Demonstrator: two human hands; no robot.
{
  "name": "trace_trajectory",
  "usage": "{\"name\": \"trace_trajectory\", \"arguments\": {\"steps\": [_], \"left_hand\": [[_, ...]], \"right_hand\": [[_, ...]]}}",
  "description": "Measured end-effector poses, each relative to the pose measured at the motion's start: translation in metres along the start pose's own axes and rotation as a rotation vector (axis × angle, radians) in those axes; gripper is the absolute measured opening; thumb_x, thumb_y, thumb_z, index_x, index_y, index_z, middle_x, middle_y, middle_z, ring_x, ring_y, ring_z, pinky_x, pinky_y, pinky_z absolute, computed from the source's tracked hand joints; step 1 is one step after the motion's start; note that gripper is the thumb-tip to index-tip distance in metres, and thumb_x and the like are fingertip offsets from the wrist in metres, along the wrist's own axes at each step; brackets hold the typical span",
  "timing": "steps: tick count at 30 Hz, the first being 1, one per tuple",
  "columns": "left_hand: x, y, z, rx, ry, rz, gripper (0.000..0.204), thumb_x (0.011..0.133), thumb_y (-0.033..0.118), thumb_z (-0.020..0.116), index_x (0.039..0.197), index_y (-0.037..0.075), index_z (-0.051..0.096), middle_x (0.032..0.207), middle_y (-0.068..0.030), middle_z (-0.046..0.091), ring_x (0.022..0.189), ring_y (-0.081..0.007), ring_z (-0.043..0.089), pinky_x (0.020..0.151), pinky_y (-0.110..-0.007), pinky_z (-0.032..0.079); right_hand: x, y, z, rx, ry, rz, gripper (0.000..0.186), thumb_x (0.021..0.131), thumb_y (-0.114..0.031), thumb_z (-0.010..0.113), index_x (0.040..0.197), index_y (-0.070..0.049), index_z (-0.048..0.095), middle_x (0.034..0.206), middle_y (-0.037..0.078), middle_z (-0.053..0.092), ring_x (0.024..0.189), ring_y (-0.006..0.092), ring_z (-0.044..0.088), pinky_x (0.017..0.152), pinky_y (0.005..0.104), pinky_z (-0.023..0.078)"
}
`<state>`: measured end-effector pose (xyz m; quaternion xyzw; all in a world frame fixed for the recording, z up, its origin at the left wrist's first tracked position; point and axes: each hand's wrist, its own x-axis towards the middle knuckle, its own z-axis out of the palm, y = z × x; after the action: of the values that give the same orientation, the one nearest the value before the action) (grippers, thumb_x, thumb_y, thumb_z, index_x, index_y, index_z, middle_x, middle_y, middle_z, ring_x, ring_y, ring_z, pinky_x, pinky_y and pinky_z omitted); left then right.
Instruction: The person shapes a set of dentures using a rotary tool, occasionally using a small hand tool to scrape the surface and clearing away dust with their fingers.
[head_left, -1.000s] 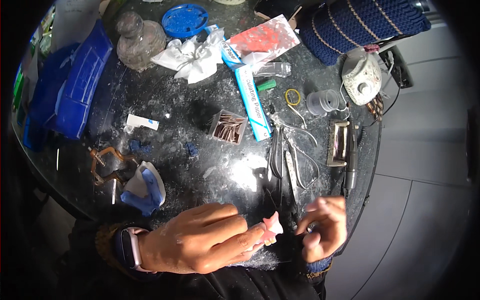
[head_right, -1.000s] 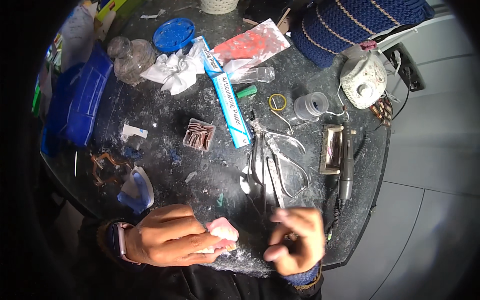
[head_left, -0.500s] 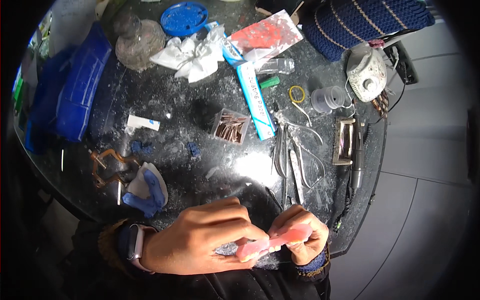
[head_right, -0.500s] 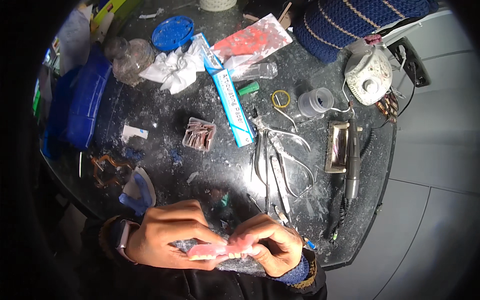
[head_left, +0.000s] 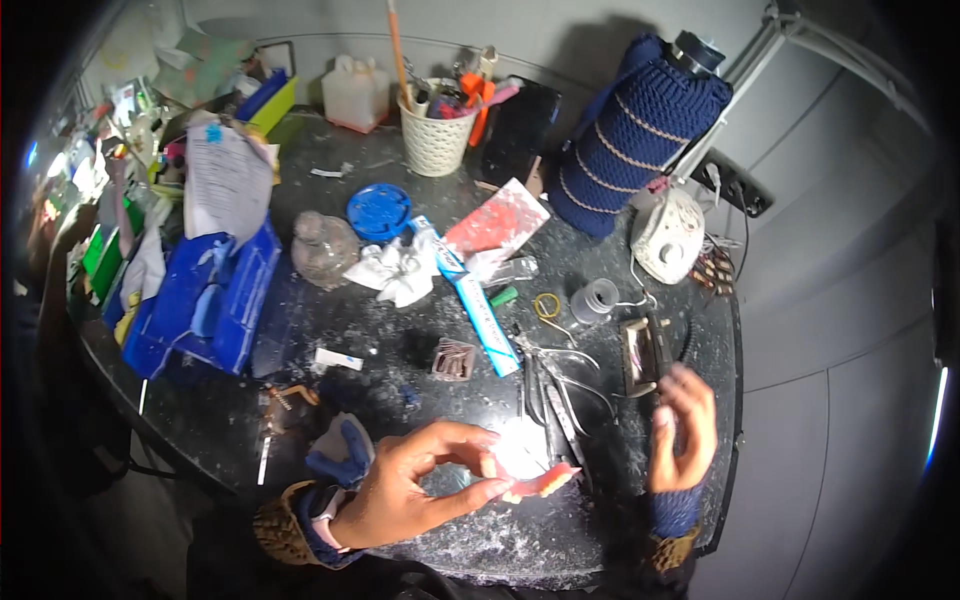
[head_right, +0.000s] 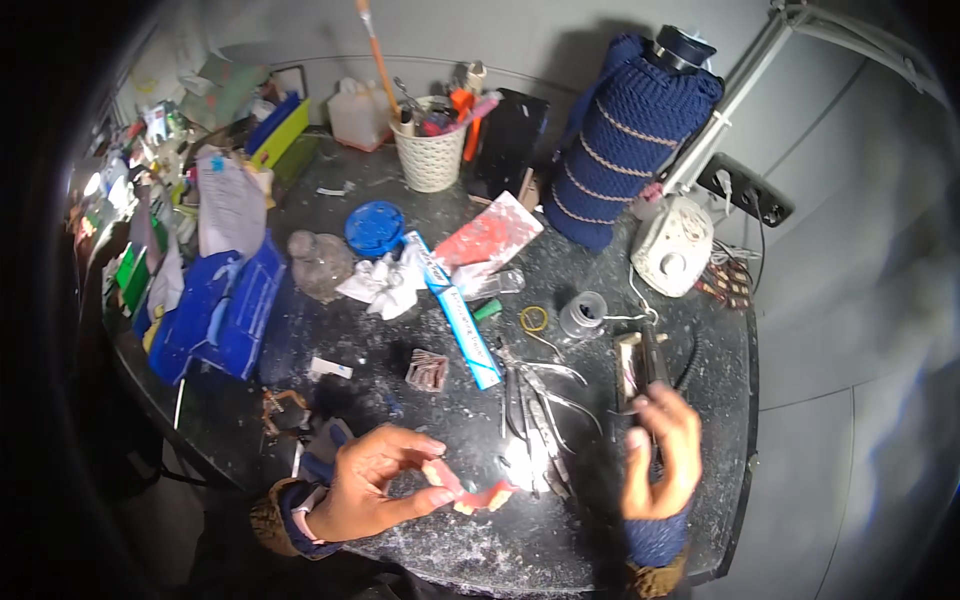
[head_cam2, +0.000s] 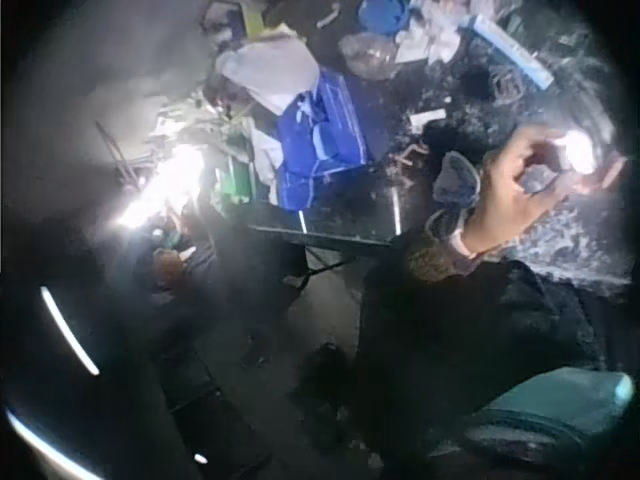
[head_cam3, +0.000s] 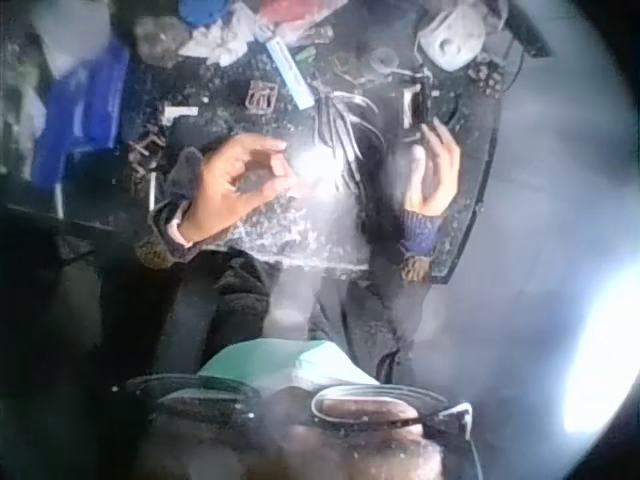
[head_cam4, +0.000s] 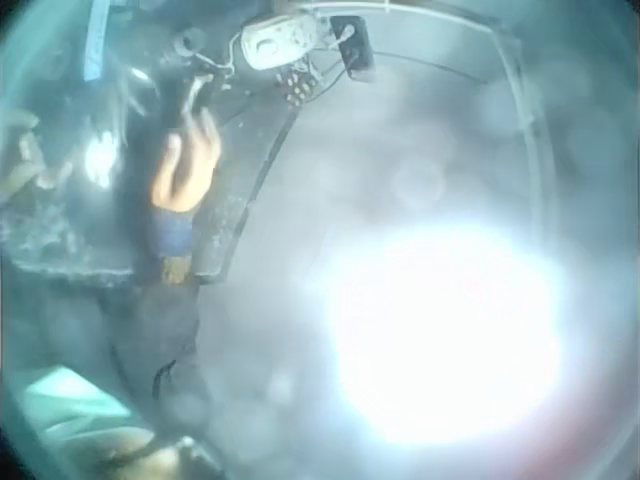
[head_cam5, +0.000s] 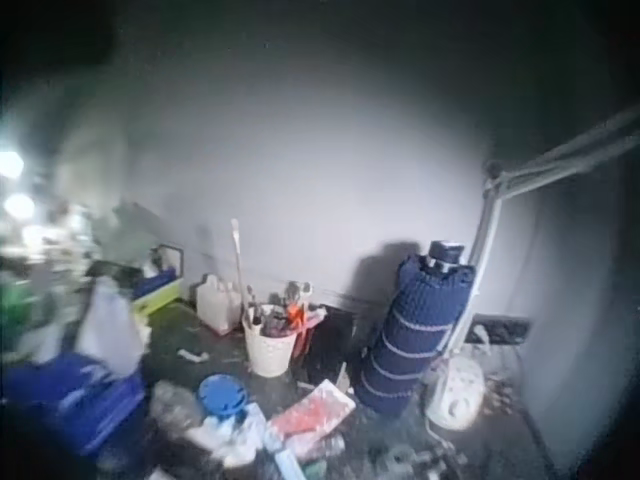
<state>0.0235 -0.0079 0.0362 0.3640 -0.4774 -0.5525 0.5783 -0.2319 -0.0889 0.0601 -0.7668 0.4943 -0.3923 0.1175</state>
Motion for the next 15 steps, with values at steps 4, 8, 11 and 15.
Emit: {"name": "trace_trajectory", "arguments": {"steps": [4, 8, 11, 15], "left_hand": [[-0.005, 0.003, -0.002, 0.104, -0.079, 0.062, 0.026, 0.08, -0.003, 0.068, 0.102, -0.005, 0.052, 0.094, -0.0141, 0.061, 0.088, -0.0203, 0.065, 0.076, -0.031, 0.053], [-0.005, 0.003, 0.0, 0.019, -0.045, -0.007, 0.019, 0.082, 0.001, 0.067, 0.098, -0.004, 0.058, 0.096, -0.0105, 0.062, 0.089, -0.0145, 0.063, 0.077, -0.028, 0.053], [-0.005, 0.0, 0.0, -0.155, -0.06, -0.153, 0.023, 0.085, 0.002, 0.064, 0.106, -0.003, 0.055, 0.097, -0.0091, 0.06, 0.091, -0.0138, 0.061, 0.079, -0.028, 0.052], [-0.005, -0.008, -0.006, -0.436, -0.092, -0.314, 0.029, 0.088, 0.005, 0.061, 0.114, 0.001, 0.051, 0.098, -0.0073, 0.06, 0.095, -0.0125, 0.059, 0.081, -0.027, 0.05]], "right_hand": [[0.024, 0.059, 0.019, -0.339, -0.068, 0.004, 0.035, 0.086, -0.009, 0.056, 0.119, 0.0, 0.054, 0.124, 0.024, 0.051, 0.11, 0.0382, 0.052, 0.094, 0.04, 0.043], [0.037, 0.082, 0.047, -0.616, -0.105, -0.038, 0.046, 0.084, -0.013, 0.06, 0.127, -0.004, 0.048, 0.121, 0.021, 0.051, 0.1, 0.0387, 0.055, 0.086, 0.0425, 0.047], [0.037, 0.089, 0.05, -0.579, -0.08, 0.087, 0.055, 0.081, -0.018, 0.066, 0.129, -0.002, 0.045, 0.111, 0.02, 0.052, 0.094, 0.0383, 0.058, 0.079, 0.0418, 0.05], [0.038, 0.059, 0.039, -0.445, 0.064, -0.031, 0.052, 0.079, -0.006, 0.063, 0.127, 0.0, 0.046, 0.105, 0.022, 0.054, 0.088, 0.0375, 0.06, 0.074, 0.038, 0.05]]}}
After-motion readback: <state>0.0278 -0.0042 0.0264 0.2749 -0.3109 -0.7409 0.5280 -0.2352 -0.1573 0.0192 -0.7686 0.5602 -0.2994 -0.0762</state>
